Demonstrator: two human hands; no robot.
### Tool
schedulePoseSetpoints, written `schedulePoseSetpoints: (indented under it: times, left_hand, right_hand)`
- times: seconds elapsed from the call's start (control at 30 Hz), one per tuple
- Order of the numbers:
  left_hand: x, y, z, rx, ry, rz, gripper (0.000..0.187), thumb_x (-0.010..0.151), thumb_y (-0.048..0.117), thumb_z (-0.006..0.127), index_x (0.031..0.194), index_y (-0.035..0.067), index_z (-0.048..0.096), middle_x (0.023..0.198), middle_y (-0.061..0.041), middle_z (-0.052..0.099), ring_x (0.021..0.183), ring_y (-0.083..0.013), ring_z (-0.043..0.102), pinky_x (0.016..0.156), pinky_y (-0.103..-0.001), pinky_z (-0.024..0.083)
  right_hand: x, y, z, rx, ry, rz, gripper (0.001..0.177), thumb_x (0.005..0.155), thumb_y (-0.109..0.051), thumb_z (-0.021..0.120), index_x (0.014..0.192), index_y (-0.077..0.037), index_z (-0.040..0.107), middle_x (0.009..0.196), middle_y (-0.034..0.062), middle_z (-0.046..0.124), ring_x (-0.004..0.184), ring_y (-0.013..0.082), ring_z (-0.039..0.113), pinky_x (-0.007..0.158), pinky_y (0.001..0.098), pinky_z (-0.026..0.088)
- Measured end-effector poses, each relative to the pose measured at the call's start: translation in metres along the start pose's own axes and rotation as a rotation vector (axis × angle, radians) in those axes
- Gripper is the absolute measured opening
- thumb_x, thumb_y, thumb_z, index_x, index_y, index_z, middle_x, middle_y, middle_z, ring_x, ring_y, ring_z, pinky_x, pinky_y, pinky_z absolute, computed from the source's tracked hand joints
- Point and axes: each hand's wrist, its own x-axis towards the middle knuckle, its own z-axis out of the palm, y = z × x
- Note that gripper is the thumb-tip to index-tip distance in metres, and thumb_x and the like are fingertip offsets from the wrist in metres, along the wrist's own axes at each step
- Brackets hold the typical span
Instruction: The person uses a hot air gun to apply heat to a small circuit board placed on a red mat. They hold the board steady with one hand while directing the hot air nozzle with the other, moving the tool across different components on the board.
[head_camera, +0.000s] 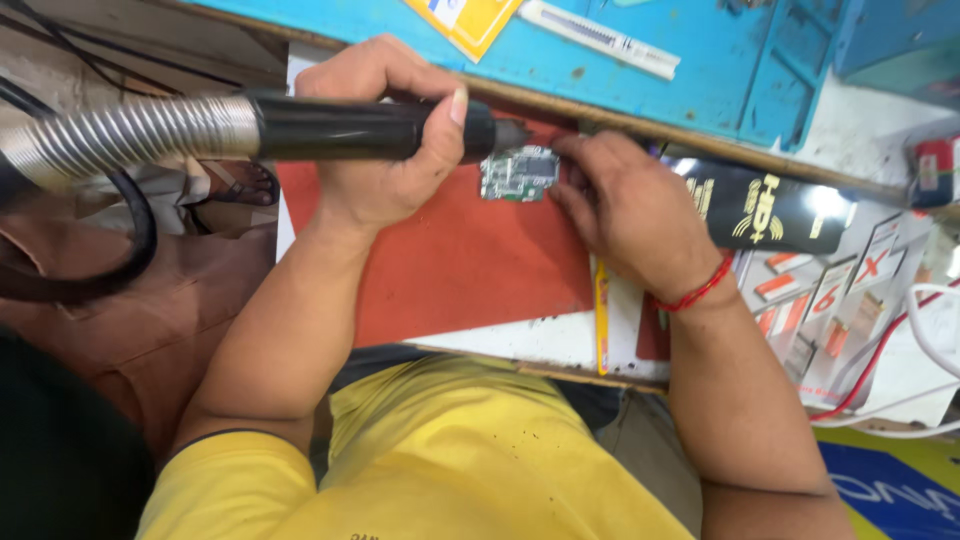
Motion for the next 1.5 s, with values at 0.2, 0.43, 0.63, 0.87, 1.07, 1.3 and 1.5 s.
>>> schedulePoseSetpoints:
  times: [0.2, 0.43, 0.63, 0.87, 1.07, 1.3, 1.5]
  left_hand:
    - [-0.001, 0.008, 0.000, -0.075, -0.033, -0.046, 0.017, 0.098, 0.015, 0.071, 0.093, -0.001, 0.065, 0.091, -0.011, 0.073, 0.075, -0.0164, 0.069, 0.069, -0.026, 0.053]
    - [-0.001, 0.004, -0.001, -0.128, -0.063, -0.053, 0.020, 0.102, 0.019, 0.072, 0.098, 0.000, 0.066, 0.092, -0.012, 0.074, 0.078, -0.0170, 0.073, 0.070, -0.026, 0.056]
    - [-0.007, 0.004, 0.003, -0.115, -0.014, -0.103, 0.019, 0.098, 0.017, 0.071, 0.092, 0.000, 0.065, 0.091, -0.012, 0.074, 0.072, -0.0167, 0.069, 0.069, -0.027, 0.054]
    - [-0.001, 0.010, 0.005, -0.126, 0.035, -0.086, 0.018, 0.095, 0.016, 0.071, 0.090, 0.000, 0.067, 0.089, -0.012, 0.074, 0.080, -0.0174, 0.070, 0.075, -0.029, 0.056]
    - [-0.004, 0.005, 0.007, -0.161, 0.061, -0.151, 0.016, 0.096, 0.013, 0.071, 0.090, -0.001, 0.066, 0.089, -0.013, 0.074, 0.080, -0.0174, 0.071, 0.077, -0.029, 0.057]
    - [-0.006, 0.002, 0.009, -0.231, 0.041, -0.115, 0.013, 0.099, 0.009, 0.068, 0.092, 0.000, 0.062, 0.090, -0.012, 0.072, 0.078, -0.0171, 0.071, 0.077, -0.028, 0.057]
    - [-0.004, 0.003, -0.002, -0.202, -0.079, -0.128, 0.012, 0.096, 0.010, 0.070, 0.091, 0.000, 0.065, 0.090, -0.013, 0.073, 0.071, -0.0156, 0.067, 0.068, -0.025, 0.052]
  right_hand:
    - [0.002, 0.002, 0.000, 0.015, -0.041, 0.064, 0.033, 0.093, -0.015, 0.072, 0.125, -0.007, 0.064, 0.101, 0.0117, 0.068, 0.084, 0.0338, 0.069, 0.068, 0.0431, 0.055]
    - [0.006, 0.003, -0.001, 0.009, -0.047, 0.053, 0.034, 0.093, -0.016, 0.072, 0.125, -0.008, 0.064, 0.101, 0.0116, 0.069, 0.087, 0.0345, 0.069, 0.069, 0.0441, 0.055]
    - [0.002, 0.006, 0.004, -0.001, -0.028, 0.049, 0.033, 0.094, -0.018, 0.070, 0.125, -0.008, 0.064, 0.108, 0.0145, 0.069, 0.091, 0.0373, 0.068, 0.070, 0.0456, 0.055]
    - [0.005, -0.003, 0.001, 0.004, -0.041, 0.106, 0.036, 0.089, -0.021, 0.070, 0.124, -0.009, 0.065, 0.104, 0.0145, 0.070, 0.089, 0.0380, 0.068, 0.071, 0.0472, 0.055]
    - [0.003, -0.001, 0.002, 0.008, -0.022, 0.088, 0.034, 0.091, -0.021, 0.070, 0.122, -0.009, 0.065, 0.103, 0.0143, 0.069, 0.089, 0.0383, 0.068, 0.071, 0.0472, 0.055]
    - [0.002, 0.003, 0.002, 0.047, -0.021, 0.054, 0.033, 0.091, -0.018, 0.070, 0.122, -0.007, 0.065, 0.101, 0.0147, 0.068, 0.090, 0.0382, 0.068, 0.074, 0.0474, 0.055]
    - [0.002, 0.002, 0.002, 0.013, -0.019, 0.050, 0.033, 0.092, -0.017, 0.071, 0.122, -0.007, 0.065, 0.100, 0.0130, 0.069, 0.087, 0.0370, 0.068, 0.071, 0.0463, 0.054]
